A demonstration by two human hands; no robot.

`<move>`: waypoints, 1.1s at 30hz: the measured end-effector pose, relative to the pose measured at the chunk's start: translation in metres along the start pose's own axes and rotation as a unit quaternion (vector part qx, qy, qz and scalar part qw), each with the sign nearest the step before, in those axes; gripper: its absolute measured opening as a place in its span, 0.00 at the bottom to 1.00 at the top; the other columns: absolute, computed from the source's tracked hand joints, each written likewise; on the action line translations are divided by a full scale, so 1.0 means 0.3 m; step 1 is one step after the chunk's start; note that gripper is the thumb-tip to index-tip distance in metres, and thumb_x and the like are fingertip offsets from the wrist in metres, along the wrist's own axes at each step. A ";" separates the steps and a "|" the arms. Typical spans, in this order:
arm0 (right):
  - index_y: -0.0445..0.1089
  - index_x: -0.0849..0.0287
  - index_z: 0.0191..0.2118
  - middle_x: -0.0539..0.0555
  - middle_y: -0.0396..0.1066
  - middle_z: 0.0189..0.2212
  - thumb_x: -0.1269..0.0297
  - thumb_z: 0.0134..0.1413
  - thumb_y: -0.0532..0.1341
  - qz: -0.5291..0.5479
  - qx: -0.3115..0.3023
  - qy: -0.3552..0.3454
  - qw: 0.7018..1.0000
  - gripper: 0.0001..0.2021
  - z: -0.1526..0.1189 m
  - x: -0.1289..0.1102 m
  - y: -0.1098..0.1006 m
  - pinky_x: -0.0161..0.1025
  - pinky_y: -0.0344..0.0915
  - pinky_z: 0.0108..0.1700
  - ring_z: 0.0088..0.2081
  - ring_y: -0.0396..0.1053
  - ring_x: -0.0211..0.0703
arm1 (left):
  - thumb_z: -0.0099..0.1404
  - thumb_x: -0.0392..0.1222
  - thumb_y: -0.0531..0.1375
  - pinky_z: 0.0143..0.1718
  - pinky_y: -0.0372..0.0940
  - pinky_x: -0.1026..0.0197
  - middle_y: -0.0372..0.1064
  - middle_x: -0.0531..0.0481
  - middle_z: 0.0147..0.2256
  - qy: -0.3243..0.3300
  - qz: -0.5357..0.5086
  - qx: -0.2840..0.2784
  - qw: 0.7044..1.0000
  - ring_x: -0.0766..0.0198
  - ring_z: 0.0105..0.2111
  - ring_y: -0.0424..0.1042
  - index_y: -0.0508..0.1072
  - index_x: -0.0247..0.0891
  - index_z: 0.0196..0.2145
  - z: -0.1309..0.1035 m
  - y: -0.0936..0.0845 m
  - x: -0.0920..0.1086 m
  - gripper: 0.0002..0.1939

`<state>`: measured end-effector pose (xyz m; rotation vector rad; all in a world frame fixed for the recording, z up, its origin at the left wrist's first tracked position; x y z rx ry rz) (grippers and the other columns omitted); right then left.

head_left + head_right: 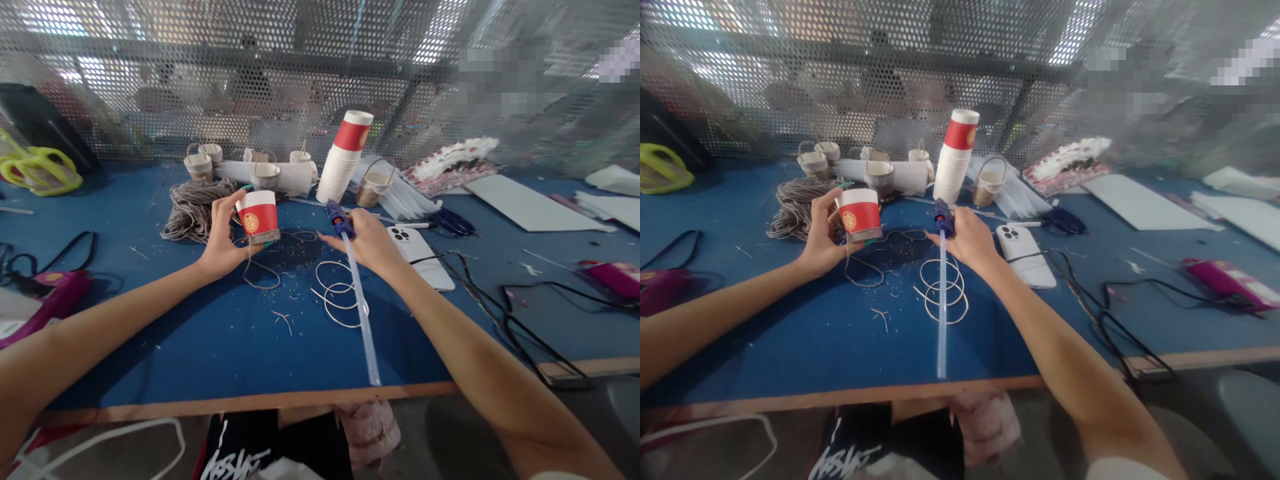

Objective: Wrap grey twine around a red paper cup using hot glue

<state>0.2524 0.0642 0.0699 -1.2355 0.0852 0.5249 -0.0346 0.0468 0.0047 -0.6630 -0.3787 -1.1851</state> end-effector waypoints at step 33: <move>0.54 0.52 0.41 0.47 0.75 0.30 0.60 0.40 0.70 0.653 -0.155 0.188 0.717 0.26 -0.190 -0.264 0.158 0.51 0.67 0.52 0.36 0.76 0.44 | 0.57 0.51 0.67 0.53 0.56 0.44 0.63 0.37 0.51 0.093 0.370 0.047 0.923 0.45 0.48 0.63 0.55 0.40 0.66 -0.034 0.043 0.139 0.44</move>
Point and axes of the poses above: each hand's wrist, its own z-axis towards the middle knuckle, its own y-axis out of the palm, x = y × z, the point moved 2 cm from there along z, towards the middle knuckle
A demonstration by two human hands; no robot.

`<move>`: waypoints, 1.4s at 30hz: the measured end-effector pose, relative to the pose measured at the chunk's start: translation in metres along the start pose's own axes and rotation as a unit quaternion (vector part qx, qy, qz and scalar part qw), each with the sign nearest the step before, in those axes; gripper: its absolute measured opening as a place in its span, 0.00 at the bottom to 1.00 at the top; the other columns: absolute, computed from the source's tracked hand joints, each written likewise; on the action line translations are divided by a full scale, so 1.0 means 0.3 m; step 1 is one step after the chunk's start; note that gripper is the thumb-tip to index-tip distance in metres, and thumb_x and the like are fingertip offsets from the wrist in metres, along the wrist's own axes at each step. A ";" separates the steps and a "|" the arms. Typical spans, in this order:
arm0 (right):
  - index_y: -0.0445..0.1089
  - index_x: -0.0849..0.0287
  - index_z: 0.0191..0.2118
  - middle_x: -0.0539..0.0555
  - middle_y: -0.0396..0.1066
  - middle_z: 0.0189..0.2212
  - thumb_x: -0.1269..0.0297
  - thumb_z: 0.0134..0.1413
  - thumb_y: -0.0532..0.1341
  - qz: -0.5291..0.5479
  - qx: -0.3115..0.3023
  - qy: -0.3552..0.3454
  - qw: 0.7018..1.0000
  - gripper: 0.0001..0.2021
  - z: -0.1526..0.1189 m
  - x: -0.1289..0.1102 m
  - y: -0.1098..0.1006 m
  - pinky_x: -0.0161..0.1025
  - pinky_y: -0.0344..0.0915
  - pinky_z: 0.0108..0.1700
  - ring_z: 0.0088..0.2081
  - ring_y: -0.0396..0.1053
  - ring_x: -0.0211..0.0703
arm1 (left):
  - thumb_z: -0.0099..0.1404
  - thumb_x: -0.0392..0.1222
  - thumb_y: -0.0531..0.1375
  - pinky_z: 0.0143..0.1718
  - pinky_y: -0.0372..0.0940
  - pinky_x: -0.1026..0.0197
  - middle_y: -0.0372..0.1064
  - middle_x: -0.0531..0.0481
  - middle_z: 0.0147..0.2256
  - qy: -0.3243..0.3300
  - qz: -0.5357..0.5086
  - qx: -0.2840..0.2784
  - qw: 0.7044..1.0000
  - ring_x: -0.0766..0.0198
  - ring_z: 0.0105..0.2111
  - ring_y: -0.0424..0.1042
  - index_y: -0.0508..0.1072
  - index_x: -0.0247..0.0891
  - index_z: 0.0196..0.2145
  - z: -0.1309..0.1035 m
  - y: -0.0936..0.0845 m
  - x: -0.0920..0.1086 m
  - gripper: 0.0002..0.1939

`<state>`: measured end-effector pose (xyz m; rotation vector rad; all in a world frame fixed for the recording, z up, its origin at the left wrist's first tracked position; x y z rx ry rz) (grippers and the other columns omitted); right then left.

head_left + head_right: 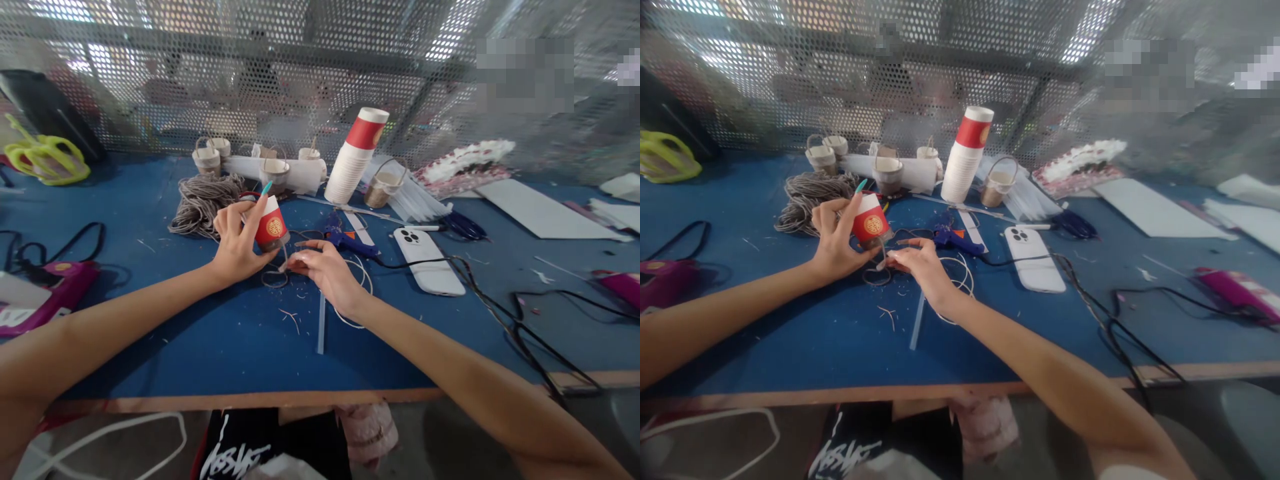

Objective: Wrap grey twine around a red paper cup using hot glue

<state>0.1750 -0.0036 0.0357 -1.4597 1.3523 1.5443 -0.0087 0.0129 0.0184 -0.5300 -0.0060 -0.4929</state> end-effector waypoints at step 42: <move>0.51 0.52 0.20 0.45 0.56 0.19 0.53 0.47 0.71 -0.472 0.038 -0.325 0.818 0.26 0.019 -0.118 -0.056 0.43 0.54 0.38 0.28 0.54 0.41 | 0.60 0.53 0.64 0.51 0.56 0.46 0.59 0.38 0.50 0.095 -0.069 -0.033 0.993 0.47 0.47 0.61 0.46 0.42 0.70 0.005 -0.005 0.014 0.47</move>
Point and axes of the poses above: each hand's wrist, its own z-axis towards the middle knuckle, its own y-axis out of the palm, x = y × z, the point moved 2 cm from there along z, towards the middle knuckle
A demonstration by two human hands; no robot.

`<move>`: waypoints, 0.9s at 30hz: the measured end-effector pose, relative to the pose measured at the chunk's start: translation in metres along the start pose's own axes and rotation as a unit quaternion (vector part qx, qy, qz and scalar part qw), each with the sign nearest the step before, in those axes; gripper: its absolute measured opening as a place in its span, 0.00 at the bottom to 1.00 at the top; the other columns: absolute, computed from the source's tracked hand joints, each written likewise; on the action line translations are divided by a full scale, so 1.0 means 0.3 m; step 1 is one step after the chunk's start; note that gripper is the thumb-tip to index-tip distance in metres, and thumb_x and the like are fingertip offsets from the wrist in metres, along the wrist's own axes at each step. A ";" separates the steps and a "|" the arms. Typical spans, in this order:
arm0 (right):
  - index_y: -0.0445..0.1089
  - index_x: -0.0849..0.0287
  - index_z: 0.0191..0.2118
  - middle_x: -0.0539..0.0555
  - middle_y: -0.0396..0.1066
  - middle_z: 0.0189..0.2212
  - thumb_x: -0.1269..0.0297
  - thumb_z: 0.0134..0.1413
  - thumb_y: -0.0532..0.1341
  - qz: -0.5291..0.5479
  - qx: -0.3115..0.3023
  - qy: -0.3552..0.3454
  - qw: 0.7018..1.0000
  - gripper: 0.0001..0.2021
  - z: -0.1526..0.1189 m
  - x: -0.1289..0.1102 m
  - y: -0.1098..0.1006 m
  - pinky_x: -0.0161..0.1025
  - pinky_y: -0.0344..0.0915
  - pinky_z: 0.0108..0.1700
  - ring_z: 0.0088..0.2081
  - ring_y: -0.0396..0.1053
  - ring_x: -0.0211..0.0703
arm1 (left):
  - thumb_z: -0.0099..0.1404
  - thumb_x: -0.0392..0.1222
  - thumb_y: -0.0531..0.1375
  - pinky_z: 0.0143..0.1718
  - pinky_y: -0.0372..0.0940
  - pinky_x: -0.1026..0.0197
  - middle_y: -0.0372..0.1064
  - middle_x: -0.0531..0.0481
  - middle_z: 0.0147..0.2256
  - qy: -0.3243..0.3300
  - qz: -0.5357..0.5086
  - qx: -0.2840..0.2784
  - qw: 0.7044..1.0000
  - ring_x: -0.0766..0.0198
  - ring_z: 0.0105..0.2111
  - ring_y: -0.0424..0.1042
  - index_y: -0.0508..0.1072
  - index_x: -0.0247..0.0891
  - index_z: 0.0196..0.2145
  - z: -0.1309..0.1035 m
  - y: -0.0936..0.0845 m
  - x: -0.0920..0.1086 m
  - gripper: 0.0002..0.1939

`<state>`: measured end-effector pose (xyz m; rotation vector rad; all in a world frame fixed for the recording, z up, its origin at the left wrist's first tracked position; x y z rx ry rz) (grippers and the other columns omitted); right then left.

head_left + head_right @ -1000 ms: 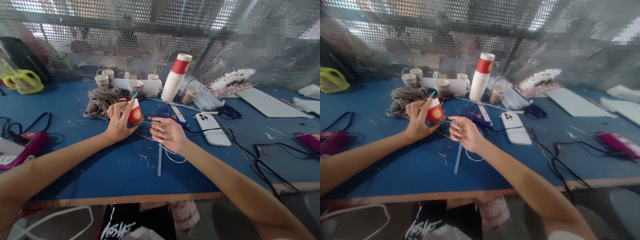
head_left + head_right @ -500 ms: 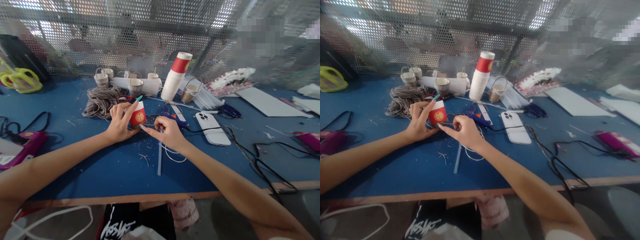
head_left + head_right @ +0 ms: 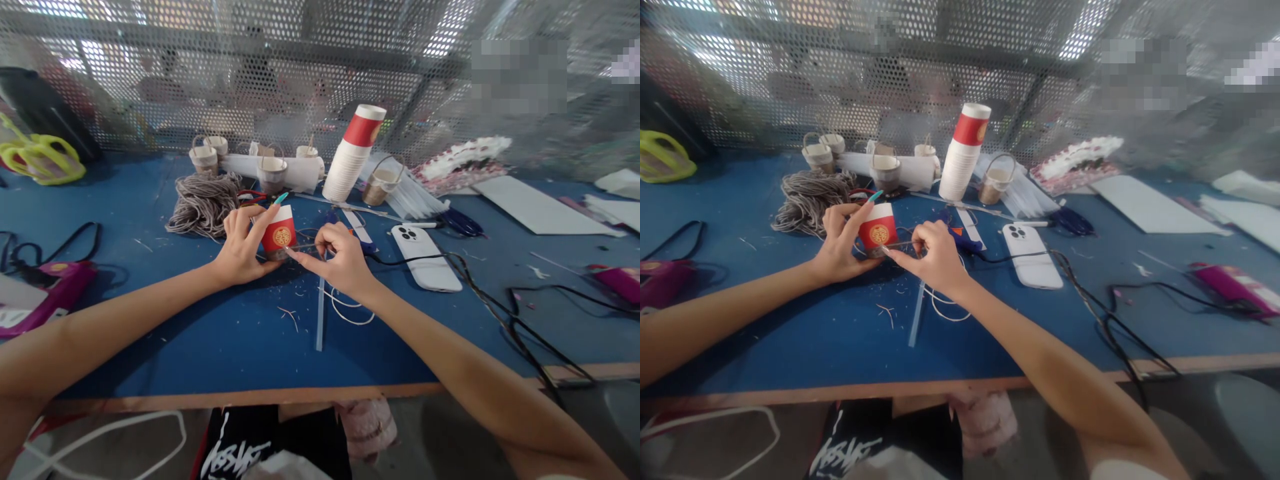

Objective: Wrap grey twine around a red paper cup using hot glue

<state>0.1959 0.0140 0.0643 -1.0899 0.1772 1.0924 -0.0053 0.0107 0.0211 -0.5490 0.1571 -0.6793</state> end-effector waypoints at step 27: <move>0.53 0.52 0.24 0.46 0.59 0.22 0.49 0.43 0.71 -0.015 0.002 -0.014 1.000 0.25 0.003 0.001 0.001 0.44 0.56 0.39 0.30 0.56 0.42 | 0.63 0.61 0.59 0.52 0.61 0.41 0.58 0.38 0.50 0.017 -0.039 -0.002 0.999 0.47 0.49 0.62 0.47 0.41 0.70 -0.007 0.008 -0.016 0.46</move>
Point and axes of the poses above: each hand's wrist, its own z-axis towards the middle knuckle, its own y-axis out of the palm, x = y × z, the point moved 2 cm from there along z, towards the middle knuckle
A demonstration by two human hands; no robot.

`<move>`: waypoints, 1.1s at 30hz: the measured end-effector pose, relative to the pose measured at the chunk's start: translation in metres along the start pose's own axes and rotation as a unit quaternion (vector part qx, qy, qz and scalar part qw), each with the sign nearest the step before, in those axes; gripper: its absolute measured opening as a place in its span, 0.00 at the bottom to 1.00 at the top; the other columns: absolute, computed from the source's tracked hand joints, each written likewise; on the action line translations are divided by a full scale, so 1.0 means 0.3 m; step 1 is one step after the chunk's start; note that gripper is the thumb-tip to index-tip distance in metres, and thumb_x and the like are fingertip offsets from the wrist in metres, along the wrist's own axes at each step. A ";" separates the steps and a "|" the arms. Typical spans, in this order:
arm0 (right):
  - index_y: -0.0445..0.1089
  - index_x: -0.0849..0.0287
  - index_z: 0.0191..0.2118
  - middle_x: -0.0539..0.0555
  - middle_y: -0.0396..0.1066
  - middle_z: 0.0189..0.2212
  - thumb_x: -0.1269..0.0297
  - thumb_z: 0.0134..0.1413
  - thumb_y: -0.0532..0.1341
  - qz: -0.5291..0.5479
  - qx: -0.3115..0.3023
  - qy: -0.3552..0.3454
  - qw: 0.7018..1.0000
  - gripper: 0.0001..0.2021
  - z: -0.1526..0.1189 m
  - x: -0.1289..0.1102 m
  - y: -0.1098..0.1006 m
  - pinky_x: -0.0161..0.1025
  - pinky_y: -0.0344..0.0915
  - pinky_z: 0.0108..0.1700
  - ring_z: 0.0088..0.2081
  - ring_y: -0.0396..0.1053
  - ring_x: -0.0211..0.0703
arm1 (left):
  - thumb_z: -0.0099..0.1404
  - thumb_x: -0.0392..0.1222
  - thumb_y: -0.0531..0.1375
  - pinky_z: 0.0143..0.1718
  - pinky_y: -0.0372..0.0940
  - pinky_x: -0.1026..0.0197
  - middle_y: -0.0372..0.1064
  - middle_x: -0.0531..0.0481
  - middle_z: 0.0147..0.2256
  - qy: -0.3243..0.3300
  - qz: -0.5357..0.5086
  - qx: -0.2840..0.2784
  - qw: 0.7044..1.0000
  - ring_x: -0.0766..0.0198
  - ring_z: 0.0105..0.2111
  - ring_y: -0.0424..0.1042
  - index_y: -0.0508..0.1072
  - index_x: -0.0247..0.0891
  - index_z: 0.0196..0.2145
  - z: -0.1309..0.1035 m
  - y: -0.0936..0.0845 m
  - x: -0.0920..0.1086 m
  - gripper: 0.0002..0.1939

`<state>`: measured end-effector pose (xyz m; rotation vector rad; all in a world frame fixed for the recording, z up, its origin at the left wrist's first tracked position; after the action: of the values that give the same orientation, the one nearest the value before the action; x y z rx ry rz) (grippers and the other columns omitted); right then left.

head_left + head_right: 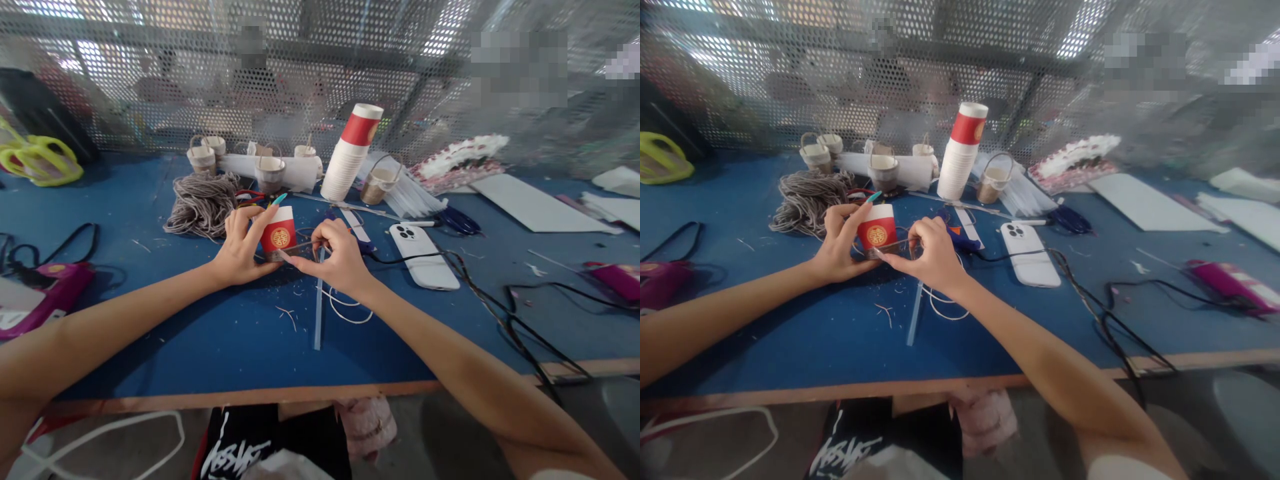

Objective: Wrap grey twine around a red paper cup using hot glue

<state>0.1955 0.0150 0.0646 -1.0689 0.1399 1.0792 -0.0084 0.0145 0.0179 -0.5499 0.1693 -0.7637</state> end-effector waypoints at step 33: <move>0.56 0.52 0.25 0.46 0.58 0.22 0.56 0.50 0.64 0.014 0.007 -0.060 0.998 0.15 0.002 0.013 -0.026 0.45 0.55 0.37 0.27 0.54 0.40 | 0.65 0.66 0.55 0.52 0.70 0.41 0.56 0.38 0.51 0.030 -0.039 0.018 0.999 0.46 0.51 0.65 0.46 0.40 0.69 0.012 0.000 -0.010 0.45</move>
<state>0.2035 0.0175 0.0676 -0.9890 0.0655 1.1628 -0.0093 0.0179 0.0208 -0.5030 0.1898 -0.8581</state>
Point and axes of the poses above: each hand's wrist, its own z-axis towards the middle knuckle, its own y-axis out of the palm, x = y × z, the point moved 2 cm from there along z, towards the middle knuckle
